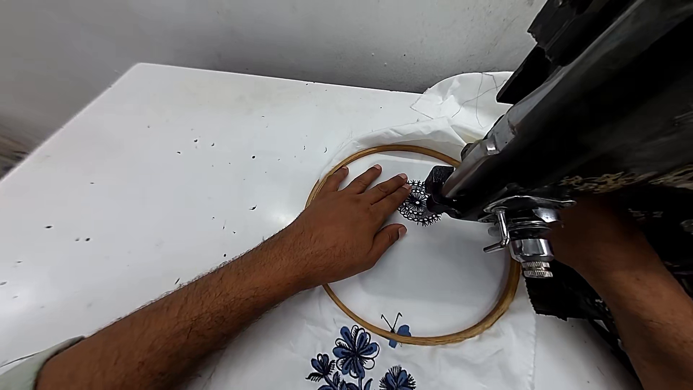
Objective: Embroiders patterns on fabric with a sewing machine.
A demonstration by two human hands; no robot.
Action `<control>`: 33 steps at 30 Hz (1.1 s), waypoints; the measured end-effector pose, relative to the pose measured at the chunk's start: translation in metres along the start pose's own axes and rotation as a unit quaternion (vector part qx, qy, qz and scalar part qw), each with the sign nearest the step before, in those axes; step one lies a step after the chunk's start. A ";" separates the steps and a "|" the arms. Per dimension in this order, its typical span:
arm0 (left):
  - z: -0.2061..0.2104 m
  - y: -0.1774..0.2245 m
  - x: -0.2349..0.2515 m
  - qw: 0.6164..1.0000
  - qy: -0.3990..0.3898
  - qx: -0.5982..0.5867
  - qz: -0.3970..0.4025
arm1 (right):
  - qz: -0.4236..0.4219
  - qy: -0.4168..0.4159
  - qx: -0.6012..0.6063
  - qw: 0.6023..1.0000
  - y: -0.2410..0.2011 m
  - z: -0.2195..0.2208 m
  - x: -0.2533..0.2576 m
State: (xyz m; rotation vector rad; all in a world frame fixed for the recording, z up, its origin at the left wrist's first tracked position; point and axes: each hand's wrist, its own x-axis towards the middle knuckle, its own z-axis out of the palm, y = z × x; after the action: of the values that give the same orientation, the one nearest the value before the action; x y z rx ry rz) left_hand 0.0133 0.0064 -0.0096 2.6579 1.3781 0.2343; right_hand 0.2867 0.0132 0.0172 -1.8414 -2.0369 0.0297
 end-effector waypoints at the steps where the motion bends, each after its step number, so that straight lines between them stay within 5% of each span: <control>1: 0.002 -0.001 0.001 1.000 0.005 0.001 -0.001 | -0.013 0.010 0.001 1.000 0.002 0.002 0.000; 33: 0.003 -0.004 0.002 1.000 0.003 -0.002 -0.001 | -0.019 0.016 0.027 0.999 0.005 0.005 0.002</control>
State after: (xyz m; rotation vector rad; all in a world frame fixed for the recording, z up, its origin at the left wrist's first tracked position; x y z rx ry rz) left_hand 0.0123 0.0099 -0.0134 2.6557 1.3798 0.2451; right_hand 0.2900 0.0167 0.0119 -1.7596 -2.0286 0.0444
